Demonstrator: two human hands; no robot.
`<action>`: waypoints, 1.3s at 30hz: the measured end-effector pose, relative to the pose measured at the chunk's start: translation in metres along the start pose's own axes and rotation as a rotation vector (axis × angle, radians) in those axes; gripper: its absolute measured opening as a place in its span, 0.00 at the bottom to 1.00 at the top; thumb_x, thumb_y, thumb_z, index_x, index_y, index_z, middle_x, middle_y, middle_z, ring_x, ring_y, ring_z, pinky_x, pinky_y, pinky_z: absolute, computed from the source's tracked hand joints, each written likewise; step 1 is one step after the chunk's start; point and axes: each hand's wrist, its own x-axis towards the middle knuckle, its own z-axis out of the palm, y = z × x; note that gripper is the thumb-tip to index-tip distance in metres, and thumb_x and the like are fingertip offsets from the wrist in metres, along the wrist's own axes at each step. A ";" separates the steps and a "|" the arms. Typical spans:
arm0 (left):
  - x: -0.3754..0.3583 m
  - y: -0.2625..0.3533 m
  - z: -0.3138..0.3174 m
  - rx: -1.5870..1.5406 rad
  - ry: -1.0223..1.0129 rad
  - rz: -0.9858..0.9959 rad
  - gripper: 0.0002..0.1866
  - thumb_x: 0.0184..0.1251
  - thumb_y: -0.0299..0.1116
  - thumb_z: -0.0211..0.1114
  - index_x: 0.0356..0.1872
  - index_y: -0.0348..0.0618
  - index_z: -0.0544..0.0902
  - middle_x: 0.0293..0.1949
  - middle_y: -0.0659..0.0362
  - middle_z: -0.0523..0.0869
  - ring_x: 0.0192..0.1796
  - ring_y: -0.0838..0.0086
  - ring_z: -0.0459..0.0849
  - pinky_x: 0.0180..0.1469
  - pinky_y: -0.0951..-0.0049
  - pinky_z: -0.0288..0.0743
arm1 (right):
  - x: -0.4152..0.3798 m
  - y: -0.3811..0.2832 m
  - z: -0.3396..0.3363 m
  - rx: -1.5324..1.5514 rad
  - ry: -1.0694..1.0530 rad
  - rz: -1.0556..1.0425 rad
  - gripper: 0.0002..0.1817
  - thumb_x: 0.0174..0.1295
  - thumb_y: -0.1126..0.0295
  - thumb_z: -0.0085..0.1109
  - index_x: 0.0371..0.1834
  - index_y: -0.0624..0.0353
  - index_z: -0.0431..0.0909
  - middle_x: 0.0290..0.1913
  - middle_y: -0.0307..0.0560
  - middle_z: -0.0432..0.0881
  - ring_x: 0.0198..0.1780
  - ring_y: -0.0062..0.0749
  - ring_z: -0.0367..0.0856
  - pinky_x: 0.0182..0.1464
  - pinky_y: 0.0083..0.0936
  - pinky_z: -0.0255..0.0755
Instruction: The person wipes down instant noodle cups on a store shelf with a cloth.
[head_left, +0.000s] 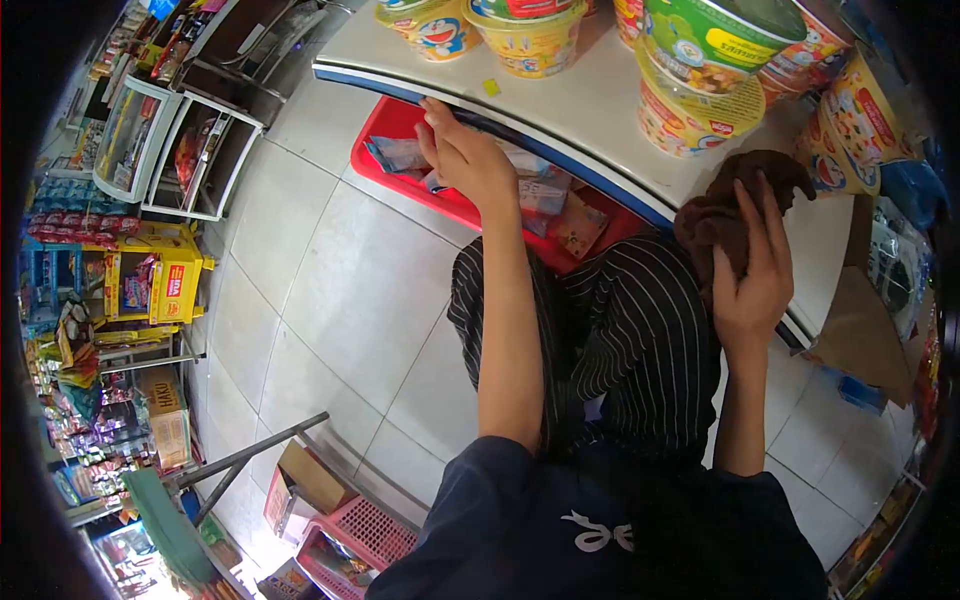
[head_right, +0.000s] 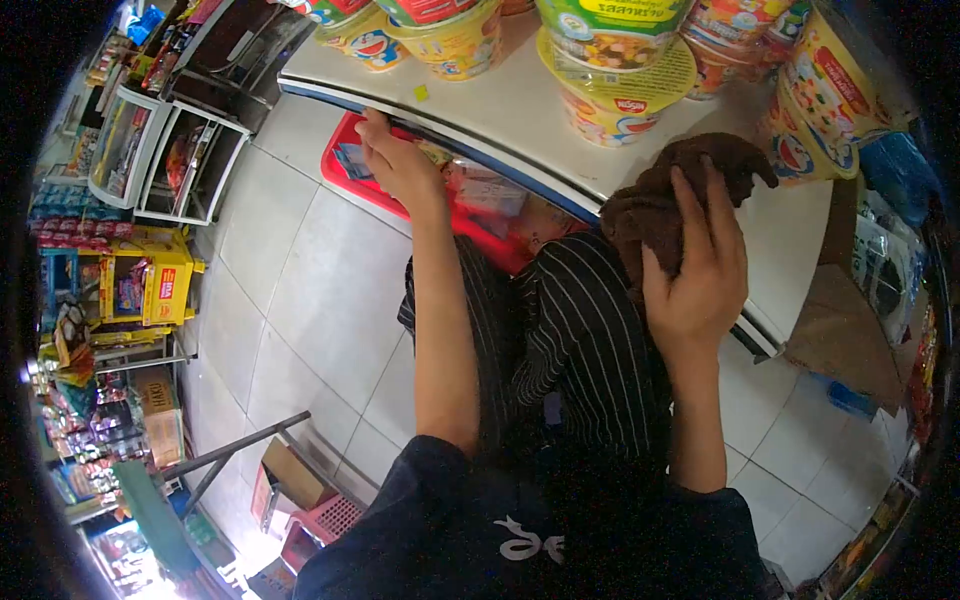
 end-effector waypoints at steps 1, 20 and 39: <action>-0.001 0.001 -0.002 0.041 -0.013 -0.012 0.29 0.71 0.49 0.32 0.59 0.36 0.68 0.62 0.49 0.65 0.66 0.55 0.56 0.65 0.65 0.47 | 0.000 -0.001 0.000 -0.002 0.007 0.003 0.30 0.43 0.70 0.58 0.57 0.50 0.70 0.62 0.49 0.65 0.60 0.47 0.66 0.60 0.35 0.61; -0.122 0.069 -0.075 -0.430 -0.391 0.077 0.27 0.56 0.33 0.64 0.55 0.35 0.64 0.45 0.48 0.73 0.49 0.61 0.73 0.55 0.63 0.64 | -0.023 -0.051 -0.052 1.060 -0.424 0.053 0.30 0.47 0.61 0.60 0.52 0.67 0.68 0.54 0.60 0.71 0.58 0.37 0.67 0.57 0.34 0.63; 0.030 -0.019 -0.020 -0.173 -0.067 0.096 0.19 0.57 0.31 0.60 0.47 0.30 0.72 0.39 0.45 0.78 0.41 0.63 0.77 0.47 0.69 0.68 | -0.004 0.001 0.006 -0.153 0.145 -0.162 0.06 0.56 0.76 0.55 0.36 0.62 0.79 0.42 0.49 0.79 0.45 0.38 0.77 0.47 0.30 0.71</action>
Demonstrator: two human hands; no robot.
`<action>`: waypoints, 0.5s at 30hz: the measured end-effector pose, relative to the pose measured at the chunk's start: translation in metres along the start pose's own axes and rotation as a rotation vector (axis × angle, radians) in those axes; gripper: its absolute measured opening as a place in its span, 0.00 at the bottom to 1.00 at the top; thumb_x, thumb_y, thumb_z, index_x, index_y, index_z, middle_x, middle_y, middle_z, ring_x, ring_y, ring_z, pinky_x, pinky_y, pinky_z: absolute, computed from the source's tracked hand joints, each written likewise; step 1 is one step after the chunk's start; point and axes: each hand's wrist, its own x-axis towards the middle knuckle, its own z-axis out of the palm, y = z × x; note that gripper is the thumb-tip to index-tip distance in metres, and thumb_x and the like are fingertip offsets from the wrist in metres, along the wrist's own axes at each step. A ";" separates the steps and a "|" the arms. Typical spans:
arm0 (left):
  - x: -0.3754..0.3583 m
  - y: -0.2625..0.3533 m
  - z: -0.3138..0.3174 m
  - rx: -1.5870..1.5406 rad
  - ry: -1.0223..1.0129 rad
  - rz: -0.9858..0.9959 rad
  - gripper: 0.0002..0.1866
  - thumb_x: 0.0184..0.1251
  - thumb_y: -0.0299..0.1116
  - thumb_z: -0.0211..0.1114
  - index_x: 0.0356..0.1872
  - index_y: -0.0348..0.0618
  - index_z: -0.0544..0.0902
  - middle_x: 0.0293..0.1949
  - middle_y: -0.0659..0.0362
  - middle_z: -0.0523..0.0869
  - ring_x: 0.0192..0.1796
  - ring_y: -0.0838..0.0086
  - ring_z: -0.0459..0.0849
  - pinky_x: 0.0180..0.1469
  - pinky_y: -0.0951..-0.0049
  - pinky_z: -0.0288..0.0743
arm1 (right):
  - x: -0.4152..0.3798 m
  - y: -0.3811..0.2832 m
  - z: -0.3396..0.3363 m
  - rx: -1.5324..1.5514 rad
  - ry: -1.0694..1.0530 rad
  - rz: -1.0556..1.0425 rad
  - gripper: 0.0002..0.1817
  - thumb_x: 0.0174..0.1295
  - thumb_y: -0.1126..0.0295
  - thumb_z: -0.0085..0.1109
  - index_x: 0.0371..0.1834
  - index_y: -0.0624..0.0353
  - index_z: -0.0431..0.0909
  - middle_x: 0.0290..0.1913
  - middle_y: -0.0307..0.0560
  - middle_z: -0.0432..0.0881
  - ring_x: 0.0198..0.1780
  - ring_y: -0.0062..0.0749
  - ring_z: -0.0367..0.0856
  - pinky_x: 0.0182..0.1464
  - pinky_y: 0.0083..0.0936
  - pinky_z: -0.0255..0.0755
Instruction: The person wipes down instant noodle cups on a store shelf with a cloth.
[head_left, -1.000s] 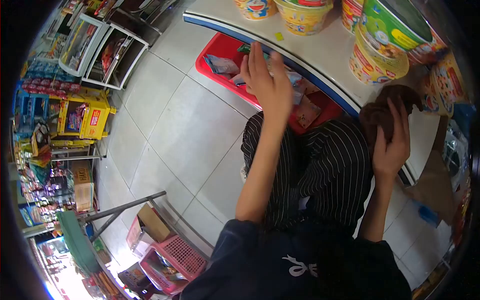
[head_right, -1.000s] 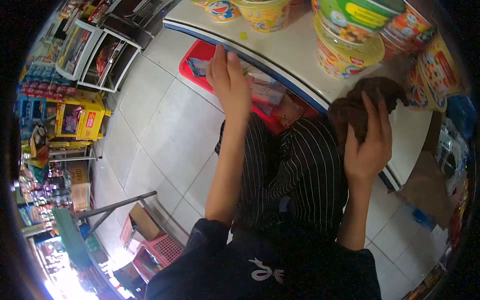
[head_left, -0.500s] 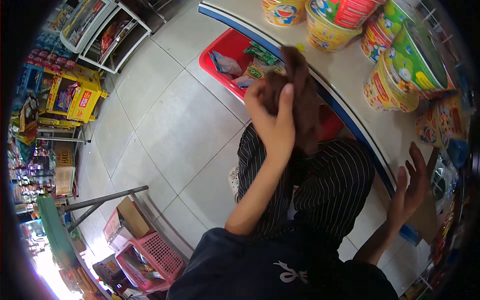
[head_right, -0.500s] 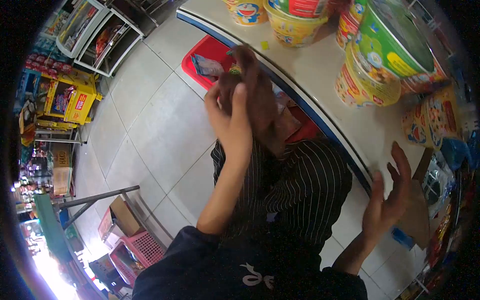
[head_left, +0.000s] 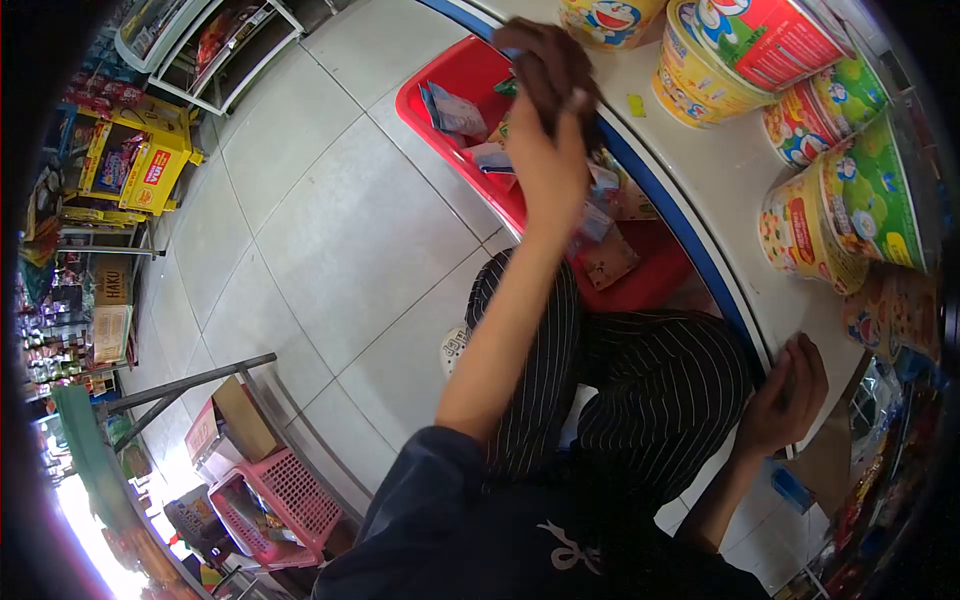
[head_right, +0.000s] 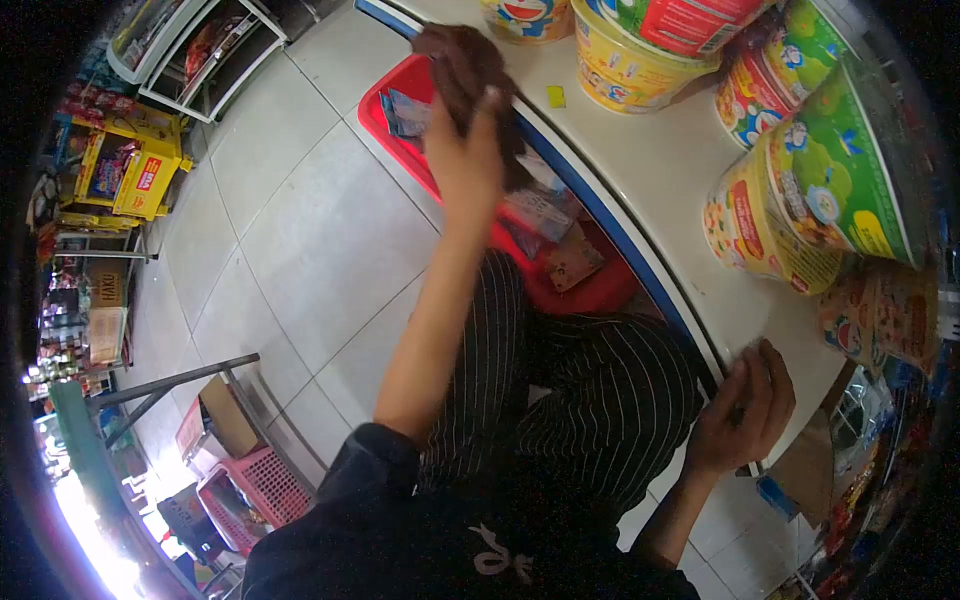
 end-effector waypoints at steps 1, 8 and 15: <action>0.017 -0.008 -0.004 -0.003 0.027 0.016 0.17 0.57 0.31 0.60 0.45 0.31 0.73 0.35 0.48 0.80 0.38 0.67 0.78 0.44 0.70 0.69 | 0.001 -0.001 0.000 0.007 -0.001 0.016 0.06 0.56 0.77 0.54 0.35 0.63 0.79 0.42 0.49 0.79 0.44 0.38 0.77 0.47 0.30 0.71; 0.128 -0.068 -0.037 -0.057 0.081 -0.100 0.16 0.58 0.37 0.63 0.39 0.33 0.76 0.33 0.57 0.81 0.36 0.76 0.77 0.42 0.76 0.70 | 0.001 0.002 0.005 -0.039 0.014 0.048 0.05 0.57 0.77 0.54 0.34 0.66 0.78 0.40 0.50 0.80 0.43 0.37 0.78 0.46 0.28 0.72; 0.166 -0.102 -0.038 -0.086 0.214 0.046 0.23 0.58 0.39 0.63 0.46 0.30 0.70 0.40 0.52 0.79 0.41 0.71 0.77 0.44 0.73 0.71 | 0.002 0.005 0.003 -0.053 0.020 0.005 0.06 0.58 0.77 0.53 0.35 0.66 0.78 0.40 0.49 0.80 0.43 0.36 0.78 0.46 0.28 0.72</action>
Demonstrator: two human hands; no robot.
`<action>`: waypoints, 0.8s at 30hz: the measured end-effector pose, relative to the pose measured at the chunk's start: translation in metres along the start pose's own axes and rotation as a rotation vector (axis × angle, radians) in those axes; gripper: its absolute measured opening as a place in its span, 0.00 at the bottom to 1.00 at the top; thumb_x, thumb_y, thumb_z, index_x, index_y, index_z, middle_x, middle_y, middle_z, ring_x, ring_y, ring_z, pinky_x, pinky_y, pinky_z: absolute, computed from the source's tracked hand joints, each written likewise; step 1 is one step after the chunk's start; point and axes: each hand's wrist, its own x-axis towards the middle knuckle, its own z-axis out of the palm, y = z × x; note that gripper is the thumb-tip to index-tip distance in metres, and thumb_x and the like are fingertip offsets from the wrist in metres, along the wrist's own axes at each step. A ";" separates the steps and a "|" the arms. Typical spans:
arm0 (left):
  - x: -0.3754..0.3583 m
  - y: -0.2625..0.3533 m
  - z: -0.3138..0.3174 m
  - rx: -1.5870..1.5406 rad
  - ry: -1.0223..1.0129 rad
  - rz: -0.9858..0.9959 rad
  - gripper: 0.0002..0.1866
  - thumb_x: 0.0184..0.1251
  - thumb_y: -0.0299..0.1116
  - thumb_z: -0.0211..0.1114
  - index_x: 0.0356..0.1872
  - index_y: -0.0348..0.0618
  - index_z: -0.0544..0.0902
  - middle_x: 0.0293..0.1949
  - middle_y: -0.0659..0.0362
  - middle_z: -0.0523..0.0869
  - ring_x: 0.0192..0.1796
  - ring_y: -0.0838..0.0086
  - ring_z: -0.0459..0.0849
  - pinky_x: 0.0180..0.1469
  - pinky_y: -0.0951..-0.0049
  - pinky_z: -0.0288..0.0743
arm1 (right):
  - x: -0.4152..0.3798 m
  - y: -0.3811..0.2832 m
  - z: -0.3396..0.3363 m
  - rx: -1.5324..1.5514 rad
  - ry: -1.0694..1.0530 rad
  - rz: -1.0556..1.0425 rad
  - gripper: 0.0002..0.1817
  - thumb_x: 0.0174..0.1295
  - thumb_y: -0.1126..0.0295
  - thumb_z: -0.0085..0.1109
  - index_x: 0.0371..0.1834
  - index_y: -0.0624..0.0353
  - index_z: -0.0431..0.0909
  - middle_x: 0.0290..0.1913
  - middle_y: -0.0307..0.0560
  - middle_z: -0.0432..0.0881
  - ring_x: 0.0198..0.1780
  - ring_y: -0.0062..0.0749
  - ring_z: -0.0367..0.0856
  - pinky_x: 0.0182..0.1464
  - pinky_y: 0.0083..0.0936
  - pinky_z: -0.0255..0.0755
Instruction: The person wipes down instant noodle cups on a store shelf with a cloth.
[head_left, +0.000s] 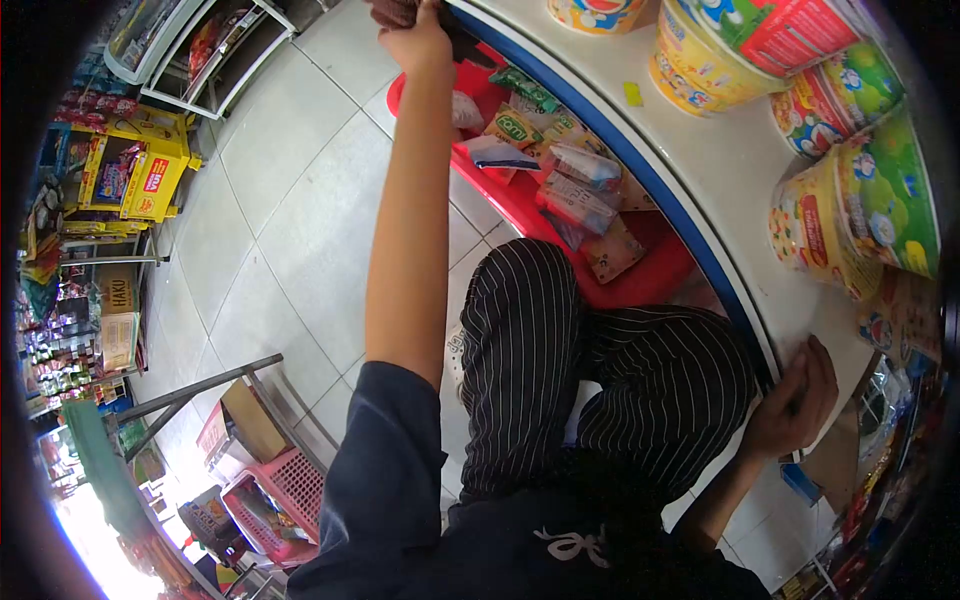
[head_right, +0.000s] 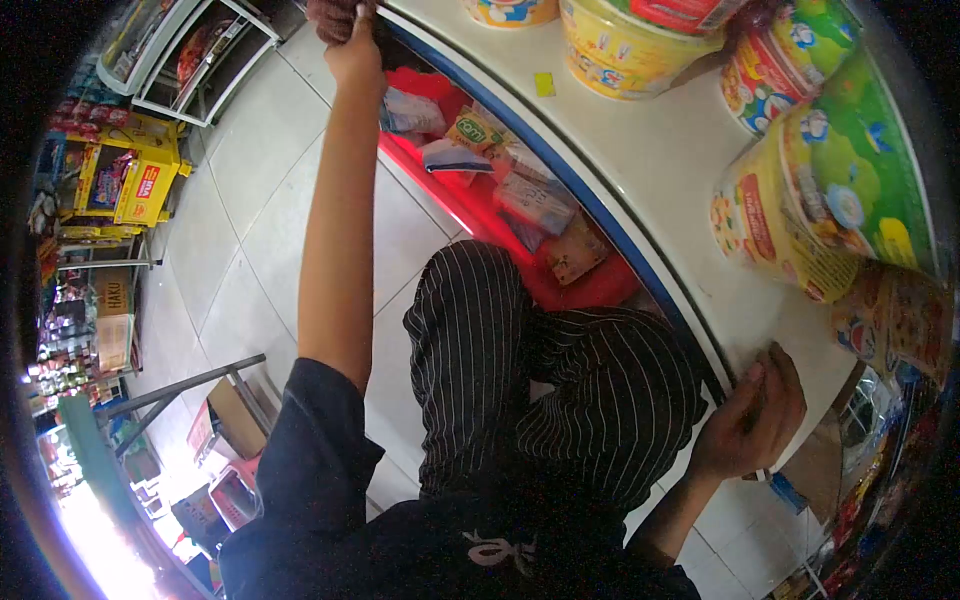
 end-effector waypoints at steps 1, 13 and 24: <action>-0.007 0.015 0.005 -0.009 0.017 0.164 0.20 0.58 0.37 0.63 0.45 0.31 0.70 0.40 0.53 0.80 0.41 0.72 0.77 0.44 0.74 0.71 | 0.000 -0.001 -0.001 -0.004 0.003 -0.012 0.06 0.58 0.77 0.53 0.36 0.65 0.78 0.40 0.49 0.80 0.43 0.36 0.79 0.47 0.28 0.71; -0.080 0.071 0.000 0.312 -0.200 -0.092 0.19 0.58 0.30 0.55 0.51 0.35 0.70 0.45 0.43 0.79 0.51 0.52 0.76 0.52 0.63 0.67 | 0.001 -0.003 -0.001 0.018 0.026 0.001 0.06 0.55 0.78 0.56 0.35 0.63 0.78 0.40 0.48 0.80 0.43 0.36 0.78 0.46 0.30 0.72; 0.068 -0.009 -0.019 0.760 -0.106 0.188 0.18 0.49 0.31 0.56 0.42 0.34 0.76 0.38 0.43 0.82 0.45 0.49 0.78 0.48 0.61 0.70 | -0.003 -0.001 0.002 -0.024 -0.030 0.035 0.06 0.57 0.79 0.53 0.36 0.67 0.78 0.41 0.52 0.79 0.44 0.39 0.78 0.47 0.31 0.71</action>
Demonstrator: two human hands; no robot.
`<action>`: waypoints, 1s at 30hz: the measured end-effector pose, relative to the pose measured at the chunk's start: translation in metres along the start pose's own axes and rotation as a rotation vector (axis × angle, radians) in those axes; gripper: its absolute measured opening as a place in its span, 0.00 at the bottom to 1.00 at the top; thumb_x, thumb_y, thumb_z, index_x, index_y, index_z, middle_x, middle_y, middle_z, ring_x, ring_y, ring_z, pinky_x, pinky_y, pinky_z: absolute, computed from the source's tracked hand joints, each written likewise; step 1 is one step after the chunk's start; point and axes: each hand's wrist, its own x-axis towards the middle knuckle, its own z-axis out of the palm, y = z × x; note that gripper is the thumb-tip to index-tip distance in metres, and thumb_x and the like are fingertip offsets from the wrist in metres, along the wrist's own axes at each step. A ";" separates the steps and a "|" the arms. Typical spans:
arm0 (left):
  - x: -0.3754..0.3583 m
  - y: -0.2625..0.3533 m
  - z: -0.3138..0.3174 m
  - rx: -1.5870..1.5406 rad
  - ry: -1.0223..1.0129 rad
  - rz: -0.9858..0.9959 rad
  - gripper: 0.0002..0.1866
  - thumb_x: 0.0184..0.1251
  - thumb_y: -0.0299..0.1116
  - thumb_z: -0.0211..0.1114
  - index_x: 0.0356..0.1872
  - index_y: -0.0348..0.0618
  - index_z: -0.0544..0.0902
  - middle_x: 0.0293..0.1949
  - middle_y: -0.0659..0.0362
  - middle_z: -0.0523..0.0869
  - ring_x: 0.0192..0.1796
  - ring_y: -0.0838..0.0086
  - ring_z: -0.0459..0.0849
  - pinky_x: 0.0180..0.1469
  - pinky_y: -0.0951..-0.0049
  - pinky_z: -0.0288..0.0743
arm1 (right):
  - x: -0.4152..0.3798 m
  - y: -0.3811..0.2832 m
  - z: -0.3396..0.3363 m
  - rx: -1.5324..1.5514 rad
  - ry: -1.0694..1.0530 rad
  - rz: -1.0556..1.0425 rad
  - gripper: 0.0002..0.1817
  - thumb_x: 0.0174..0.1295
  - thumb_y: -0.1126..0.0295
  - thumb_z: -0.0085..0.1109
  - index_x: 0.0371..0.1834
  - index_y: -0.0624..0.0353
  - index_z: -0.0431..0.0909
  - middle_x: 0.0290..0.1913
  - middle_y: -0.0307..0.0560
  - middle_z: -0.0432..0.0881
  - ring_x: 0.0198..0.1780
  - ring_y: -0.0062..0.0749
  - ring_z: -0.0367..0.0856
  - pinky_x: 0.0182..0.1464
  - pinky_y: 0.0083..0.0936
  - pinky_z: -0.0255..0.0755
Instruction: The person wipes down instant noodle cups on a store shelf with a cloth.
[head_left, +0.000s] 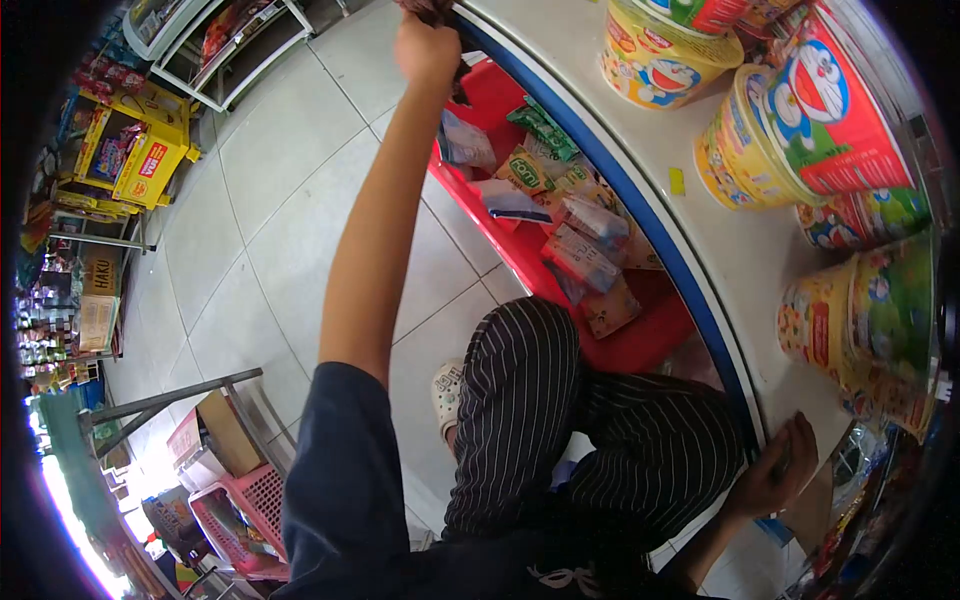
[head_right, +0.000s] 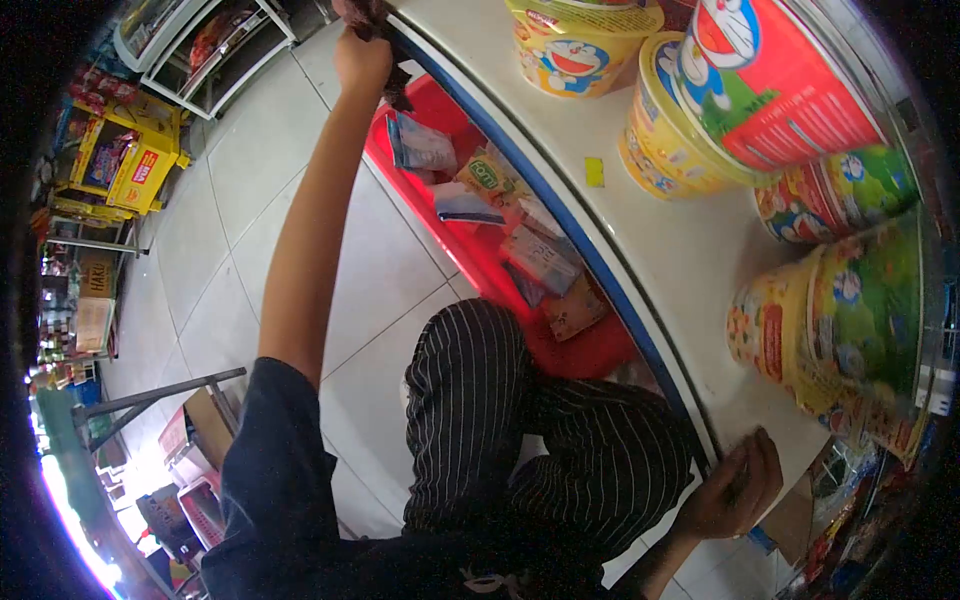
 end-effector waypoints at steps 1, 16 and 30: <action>0.003 -0.003 0.001 0.054 -0.006 -0.020 0.18 0.49 0.32 0.56 0.42 0.35 0.76 0.38 0.43 0.81 0.45 0.49 0.78 0.48 0.60 0.70 | 0.000 0.000 0.000 -0.010 0.002 0.012 0.06 0.57 0.79 0.53 0.36 0.67 0.78 0.40 0.52 0.79 0.44 0.40 0.78 0.47 0.31 0.71; 0.006 0.018 -0.006 0.091 -0.074 -0.214 0.21 0.51 0.36 0.58 0.49 0.41 0.71 0.40 0.44 0.81 0.44 0.51 0.79 0.46 0.60 0.73 | 0.004 -0.007 0.000 -0.007 0.052 -0.014 0.04 0.56 0.79 0.54 0.33 0.66 0.78 0.39 0.52 0.80 0.42 0.40 0.78 0.46 0.31 0.72; -0.179 -0.064 -0.117 0.568 -0.712 -0.338 0.22 0.61 0.42 0.56 0.47 0.33 0.66 0.38 0.40 0.80 0.43 0.47 0.79 0.43 0.55 0.73 | 0.001 0.000 -0.009 0.027 0.075 -0.117 0.07 0.54 0.76 0.54 0.36 0.60 0.79 0.42 0.46 0.80 0.42 0.39 0.78 0.44 0.30 0.71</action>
